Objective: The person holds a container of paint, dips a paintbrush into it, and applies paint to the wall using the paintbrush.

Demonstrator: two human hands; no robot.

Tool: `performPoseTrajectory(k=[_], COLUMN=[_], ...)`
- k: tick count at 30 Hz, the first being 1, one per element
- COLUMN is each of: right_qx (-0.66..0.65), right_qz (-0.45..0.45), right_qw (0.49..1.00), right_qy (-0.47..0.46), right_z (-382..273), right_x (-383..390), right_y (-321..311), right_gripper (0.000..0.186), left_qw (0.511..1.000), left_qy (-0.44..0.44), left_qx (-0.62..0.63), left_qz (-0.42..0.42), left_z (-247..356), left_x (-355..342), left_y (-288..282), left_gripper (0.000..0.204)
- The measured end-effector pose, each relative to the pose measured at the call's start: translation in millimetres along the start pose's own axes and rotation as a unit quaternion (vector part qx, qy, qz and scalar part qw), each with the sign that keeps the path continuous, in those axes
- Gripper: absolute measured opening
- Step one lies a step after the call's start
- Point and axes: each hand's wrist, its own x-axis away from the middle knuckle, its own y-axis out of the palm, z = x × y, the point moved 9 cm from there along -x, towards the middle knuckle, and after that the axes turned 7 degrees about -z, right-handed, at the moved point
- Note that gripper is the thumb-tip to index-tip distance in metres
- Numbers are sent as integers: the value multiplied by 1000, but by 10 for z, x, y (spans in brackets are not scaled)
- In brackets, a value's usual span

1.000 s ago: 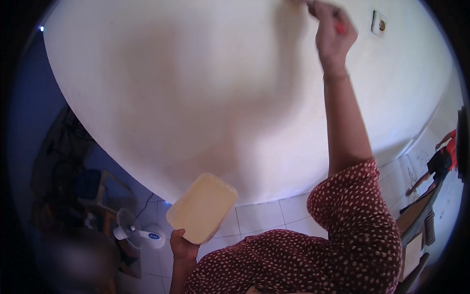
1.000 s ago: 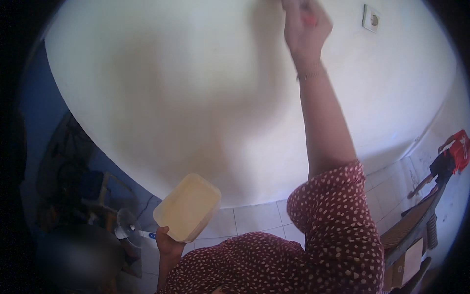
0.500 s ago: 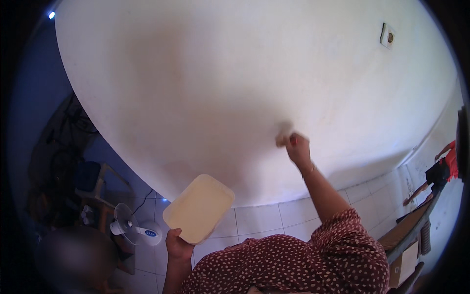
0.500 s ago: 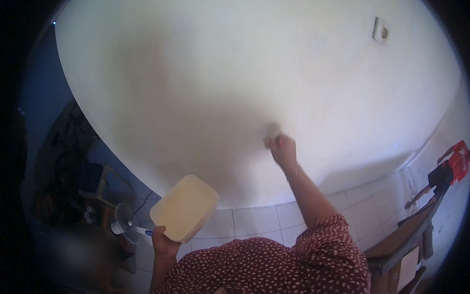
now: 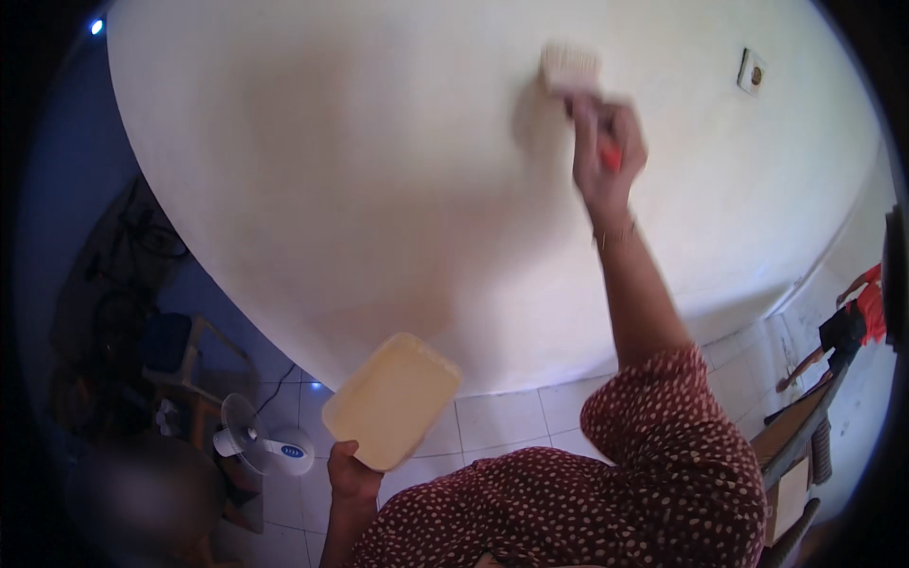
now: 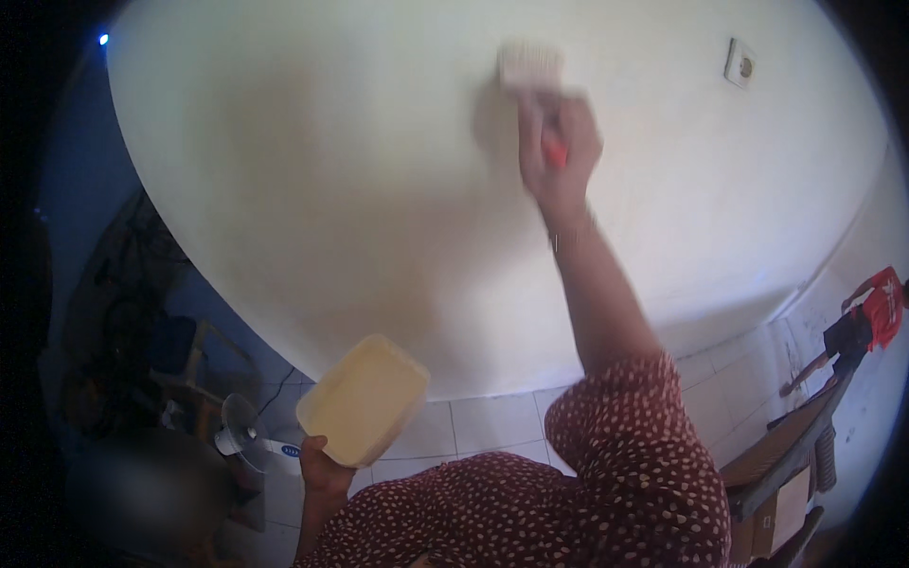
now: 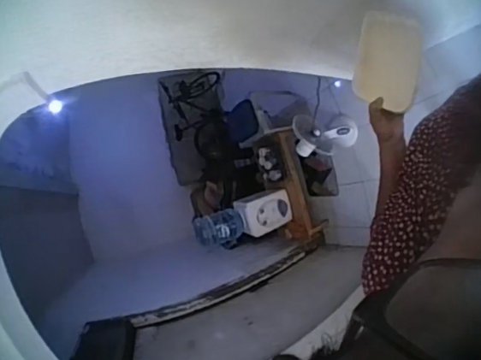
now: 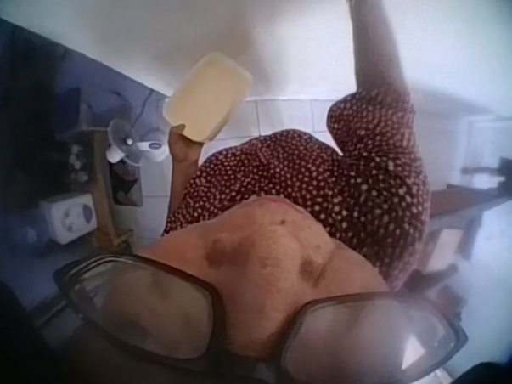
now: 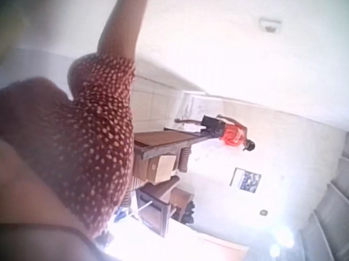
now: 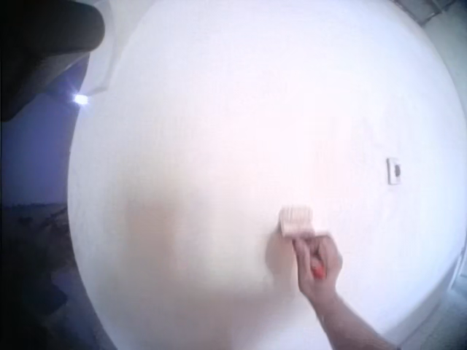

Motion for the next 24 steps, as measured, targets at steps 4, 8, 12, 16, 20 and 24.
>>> performPoseTrajectory(k=[4,8,12,16,20,24], right_qx=[13,95,82,-45,-190,-136], right_qz=[-122,-328,-305,-213,-41,36], right_qw=[985,887,885,920,966,987], right_qy=[126,312,342,327,171,82], right_z=[-109,374,562,430,-251,-143], right_x=[1462,3069,2651,1025,-472,-805], right_y=[89,109,347,594,456,362], right_gripper=[18,21,31,36,36,21], left_qw=[1000,999,1000,1000,1000,1000], left_qy=[-2,-8,-4,-12,-7,-11], left_qx=[-1,-34,-17,0,4,-1], left_qz=[22,5,11,-22,-17,-17], left_z=[94,179,217,230,182,167], left_x=[109,65,54,26,57,34], left_y=[-124,-203,-215,-194,-241,-255], left_gripper=[76,75,75,74,75,76])
